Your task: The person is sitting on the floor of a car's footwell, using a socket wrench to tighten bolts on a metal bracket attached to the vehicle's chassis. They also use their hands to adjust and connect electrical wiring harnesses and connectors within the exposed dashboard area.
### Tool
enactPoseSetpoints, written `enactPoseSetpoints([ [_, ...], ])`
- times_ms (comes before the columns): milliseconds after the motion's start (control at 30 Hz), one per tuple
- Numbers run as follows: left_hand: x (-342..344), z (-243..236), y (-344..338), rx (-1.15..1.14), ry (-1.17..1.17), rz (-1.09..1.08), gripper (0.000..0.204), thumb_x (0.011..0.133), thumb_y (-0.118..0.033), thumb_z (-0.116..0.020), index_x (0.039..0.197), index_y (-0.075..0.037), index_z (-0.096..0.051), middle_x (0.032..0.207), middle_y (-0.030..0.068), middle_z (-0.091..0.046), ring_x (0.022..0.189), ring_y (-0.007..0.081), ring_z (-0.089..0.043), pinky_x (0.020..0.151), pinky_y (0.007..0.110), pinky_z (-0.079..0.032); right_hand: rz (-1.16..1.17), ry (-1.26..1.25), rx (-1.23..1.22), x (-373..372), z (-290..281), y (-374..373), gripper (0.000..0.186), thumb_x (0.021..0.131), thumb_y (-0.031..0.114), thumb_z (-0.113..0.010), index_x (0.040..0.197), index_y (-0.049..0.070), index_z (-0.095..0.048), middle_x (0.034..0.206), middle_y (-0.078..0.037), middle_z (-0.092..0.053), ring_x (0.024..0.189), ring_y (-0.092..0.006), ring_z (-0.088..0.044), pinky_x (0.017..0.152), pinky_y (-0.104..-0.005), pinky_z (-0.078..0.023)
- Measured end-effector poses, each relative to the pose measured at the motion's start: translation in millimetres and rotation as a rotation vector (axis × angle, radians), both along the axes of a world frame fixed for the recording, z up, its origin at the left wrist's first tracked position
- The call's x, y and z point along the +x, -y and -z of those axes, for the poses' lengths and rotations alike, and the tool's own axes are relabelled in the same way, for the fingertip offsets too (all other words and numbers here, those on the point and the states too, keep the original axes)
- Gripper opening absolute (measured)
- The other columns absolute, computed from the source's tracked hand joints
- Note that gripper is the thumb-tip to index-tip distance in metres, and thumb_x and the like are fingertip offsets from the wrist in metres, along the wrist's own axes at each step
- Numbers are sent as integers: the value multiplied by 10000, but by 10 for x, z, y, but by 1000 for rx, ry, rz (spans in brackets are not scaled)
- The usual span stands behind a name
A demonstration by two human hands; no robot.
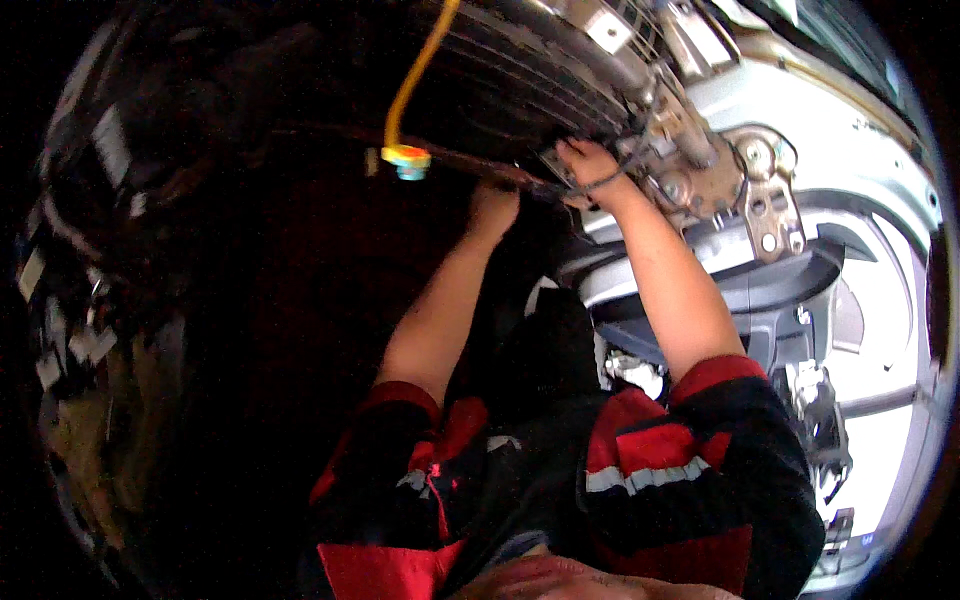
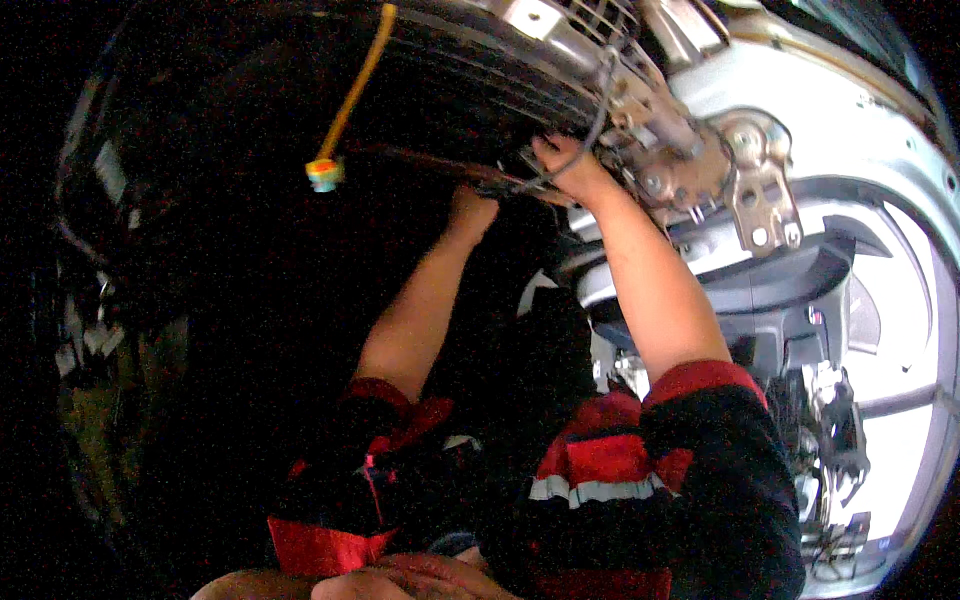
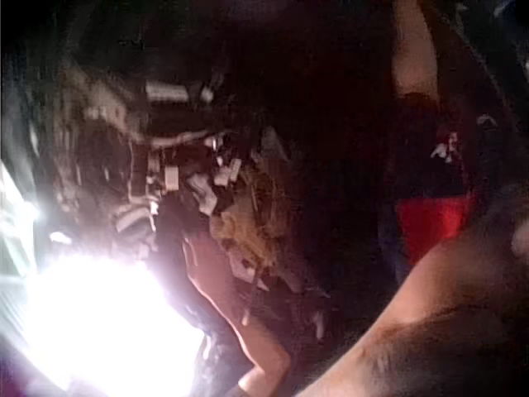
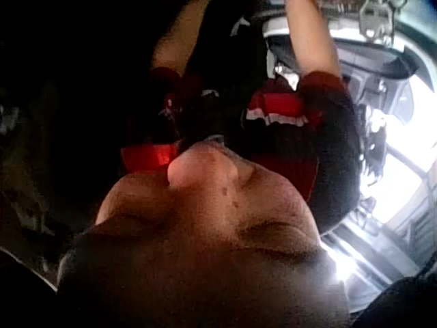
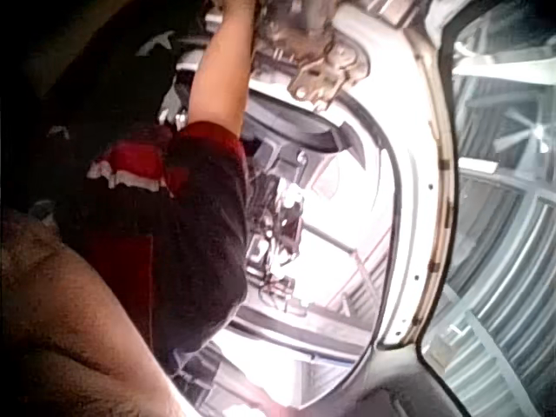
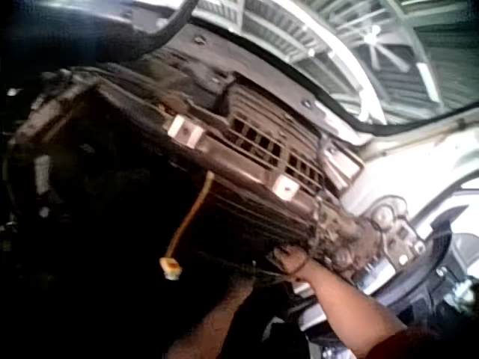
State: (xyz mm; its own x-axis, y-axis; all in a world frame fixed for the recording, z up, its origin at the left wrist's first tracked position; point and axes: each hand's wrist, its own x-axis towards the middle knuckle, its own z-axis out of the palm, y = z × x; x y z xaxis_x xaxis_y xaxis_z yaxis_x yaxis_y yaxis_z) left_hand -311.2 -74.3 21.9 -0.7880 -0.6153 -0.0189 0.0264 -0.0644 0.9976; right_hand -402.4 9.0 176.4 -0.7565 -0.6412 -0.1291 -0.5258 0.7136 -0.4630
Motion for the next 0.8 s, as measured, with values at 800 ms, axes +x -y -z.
enactPoseSetpoints([
  [800,28,93,-92,-177,-87,-168,225,888,-201,-524,1005,-38,-624,988,230,-627,964,410,-586,804,454,-474,-106,-197,-2,229,-11,6,468,918,350,-545,1122,-68,-597,984,-197,-663,890,-238,-613,821,-317,-454],
])
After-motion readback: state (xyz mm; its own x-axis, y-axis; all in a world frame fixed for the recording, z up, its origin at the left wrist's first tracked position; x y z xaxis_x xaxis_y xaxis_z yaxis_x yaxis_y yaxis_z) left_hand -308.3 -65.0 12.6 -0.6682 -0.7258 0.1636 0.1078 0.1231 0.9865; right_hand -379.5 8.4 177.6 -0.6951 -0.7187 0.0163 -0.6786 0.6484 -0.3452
